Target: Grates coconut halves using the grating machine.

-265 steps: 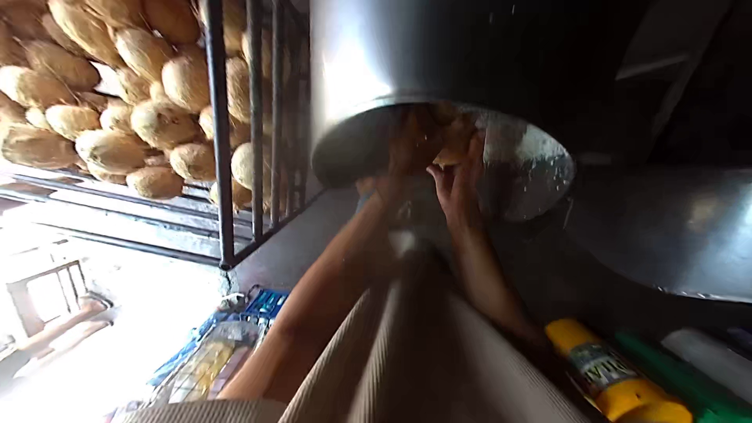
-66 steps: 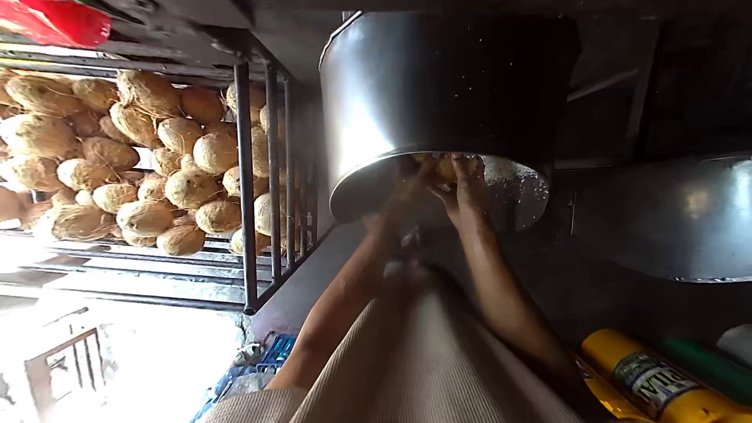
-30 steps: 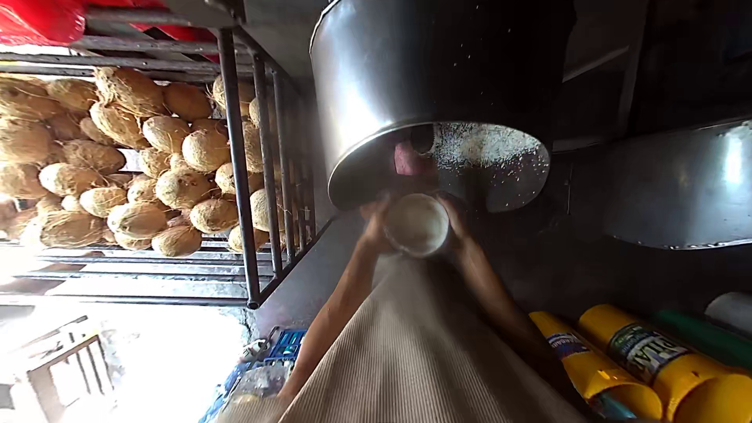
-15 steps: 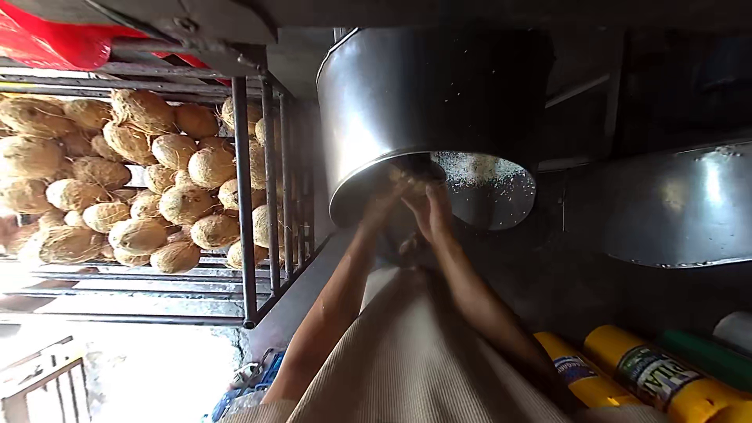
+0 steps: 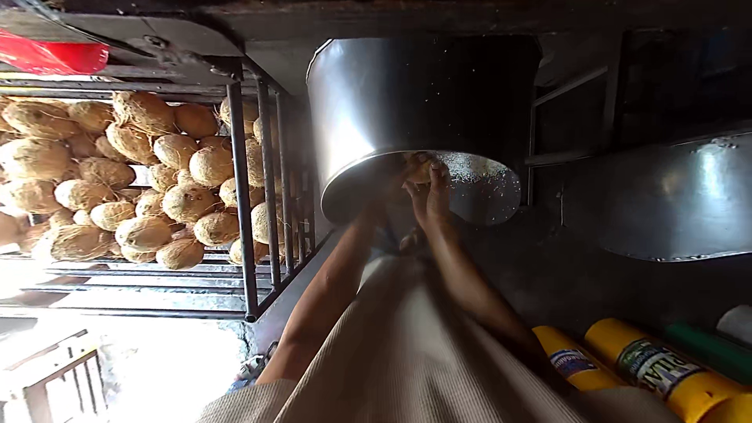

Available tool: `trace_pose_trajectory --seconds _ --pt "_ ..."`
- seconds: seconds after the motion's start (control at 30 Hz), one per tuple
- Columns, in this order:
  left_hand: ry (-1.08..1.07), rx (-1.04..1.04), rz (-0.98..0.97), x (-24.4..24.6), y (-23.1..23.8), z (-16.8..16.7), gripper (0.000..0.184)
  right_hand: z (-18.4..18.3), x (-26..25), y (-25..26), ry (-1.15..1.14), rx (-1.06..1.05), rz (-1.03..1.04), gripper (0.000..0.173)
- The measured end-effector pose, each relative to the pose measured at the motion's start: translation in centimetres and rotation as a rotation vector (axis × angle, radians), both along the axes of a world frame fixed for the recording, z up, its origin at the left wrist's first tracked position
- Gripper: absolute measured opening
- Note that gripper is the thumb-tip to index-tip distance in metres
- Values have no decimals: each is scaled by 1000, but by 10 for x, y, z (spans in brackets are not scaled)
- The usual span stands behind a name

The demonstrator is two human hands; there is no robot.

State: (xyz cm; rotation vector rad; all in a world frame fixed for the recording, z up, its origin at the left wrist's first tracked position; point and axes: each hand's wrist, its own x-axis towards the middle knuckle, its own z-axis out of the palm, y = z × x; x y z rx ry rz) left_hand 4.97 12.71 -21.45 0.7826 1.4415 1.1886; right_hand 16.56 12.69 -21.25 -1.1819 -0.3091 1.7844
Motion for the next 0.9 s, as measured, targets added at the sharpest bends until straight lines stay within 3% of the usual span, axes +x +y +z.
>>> trace_pose_trajectory --seconds 0.13,0.23,0.3,0.4,0.53,0.67,0.77,0.9 --pt "-51 -59 107 -3 -12 32 44 34 -8 4 -3 -21 45 42" --pt "-55 -89 46 10 2 29 26 35 5 16 -32 -3 13 38" --pt "-82 -107 17 14 1 24 23 29 8 14 -34 -23 -26 36" --pt "-112 -49 -4 15 -5 9 37 18 10 15 -56 -66 -36 44" --pt "-87 -177 -21 8 -35 8 67 16 8 5 -93 -115 7 57" --pt "-128 -123 80 15 -31 36 71 55 7 10 -146 -102 76 49" --pt "-187 -147 83 27 -24 16 87 51 16 23 -178 -120 76 63" --pt "-223 -99 160 39 -29 2 91 46 19 17 -197 -105 73 75"
